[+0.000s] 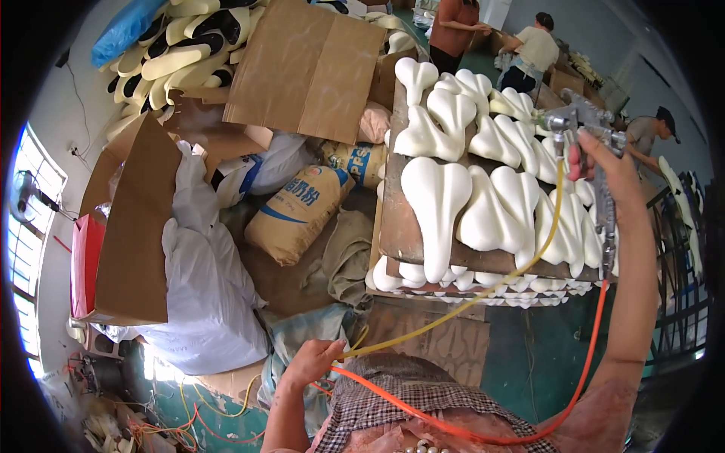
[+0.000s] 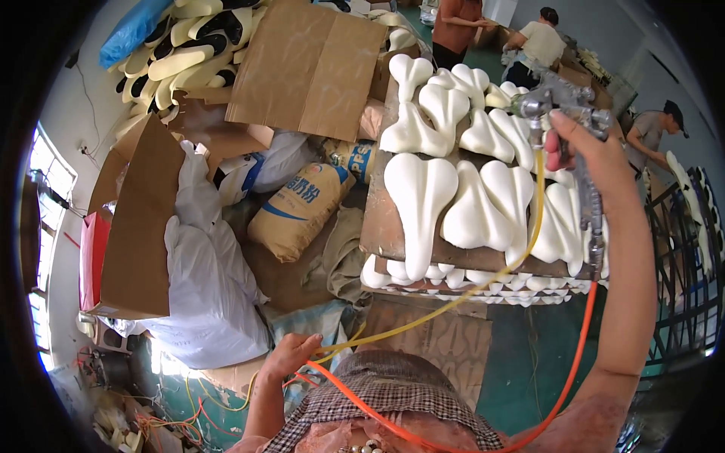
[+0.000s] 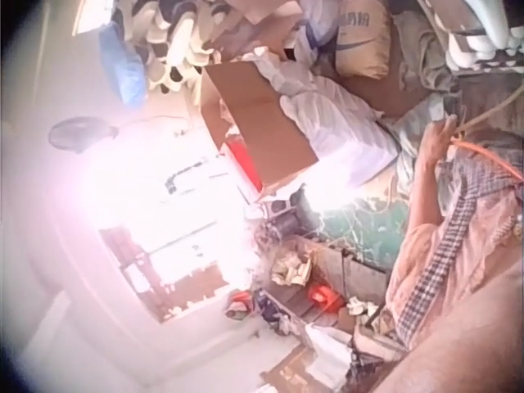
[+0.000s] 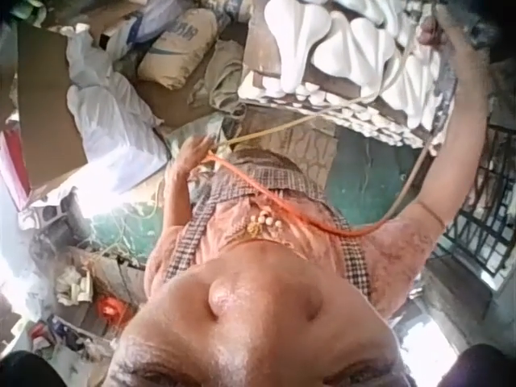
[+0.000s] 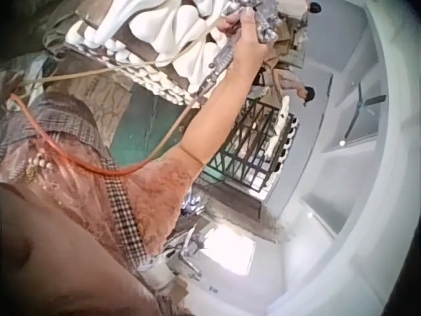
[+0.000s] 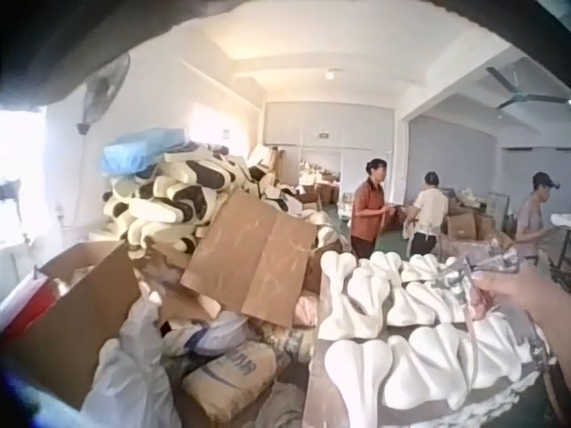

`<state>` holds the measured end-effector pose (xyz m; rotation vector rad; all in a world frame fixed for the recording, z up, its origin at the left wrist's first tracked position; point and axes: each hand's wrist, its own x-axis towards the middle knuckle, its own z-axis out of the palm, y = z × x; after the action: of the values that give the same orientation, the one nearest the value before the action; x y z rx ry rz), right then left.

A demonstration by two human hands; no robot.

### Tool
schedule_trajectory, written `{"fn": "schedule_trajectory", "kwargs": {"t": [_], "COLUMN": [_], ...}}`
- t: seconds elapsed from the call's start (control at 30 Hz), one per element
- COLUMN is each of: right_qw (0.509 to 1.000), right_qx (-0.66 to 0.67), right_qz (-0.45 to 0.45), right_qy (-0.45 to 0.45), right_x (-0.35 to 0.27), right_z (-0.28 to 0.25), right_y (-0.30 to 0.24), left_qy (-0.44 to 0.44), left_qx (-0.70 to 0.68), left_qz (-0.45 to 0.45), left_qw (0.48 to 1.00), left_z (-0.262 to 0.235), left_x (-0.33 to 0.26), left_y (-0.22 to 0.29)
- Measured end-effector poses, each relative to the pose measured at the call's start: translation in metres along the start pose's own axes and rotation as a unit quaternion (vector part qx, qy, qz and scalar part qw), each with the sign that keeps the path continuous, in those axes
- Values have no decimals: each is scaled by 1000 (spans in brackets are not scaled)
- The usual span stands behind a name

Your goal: Apply spray coating or adhesive to layers of bicycle seats in a factory setting.

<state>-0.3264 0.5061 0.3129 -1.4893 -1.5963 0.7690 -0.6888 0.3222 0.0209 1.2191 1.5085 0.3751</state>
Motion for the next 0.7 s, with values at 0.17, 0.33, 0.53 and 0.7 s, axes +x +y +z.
{"fn": "schedule_trajectory", "kwargs": {"t": [0.17, 0.33, 0.53, 0.7], "right_qw": [1000, 998, 997, 995], "right_qx": [5, 10, 32, 16], "right_qz": [-8, -32, -45, -25], "right_qy": [-17, -60, -46, -90], "right_x": [-14, -43, -71, -120], "right_z": [-18, -48, -83, -104], "right_y": [9, 17, 40, 47], "left_qy": [36, 68, 118, 168], "left_qx": [-29, 2, -19, 28], "left_qz": [-22, -30, -18, -6], "left_qw": [999, 997, 993, 985], "left_z": [28, 66, 96, 99], "left_x": [-19, -45, -96, -141], "left_y": [9, 14, 34, 34]}}
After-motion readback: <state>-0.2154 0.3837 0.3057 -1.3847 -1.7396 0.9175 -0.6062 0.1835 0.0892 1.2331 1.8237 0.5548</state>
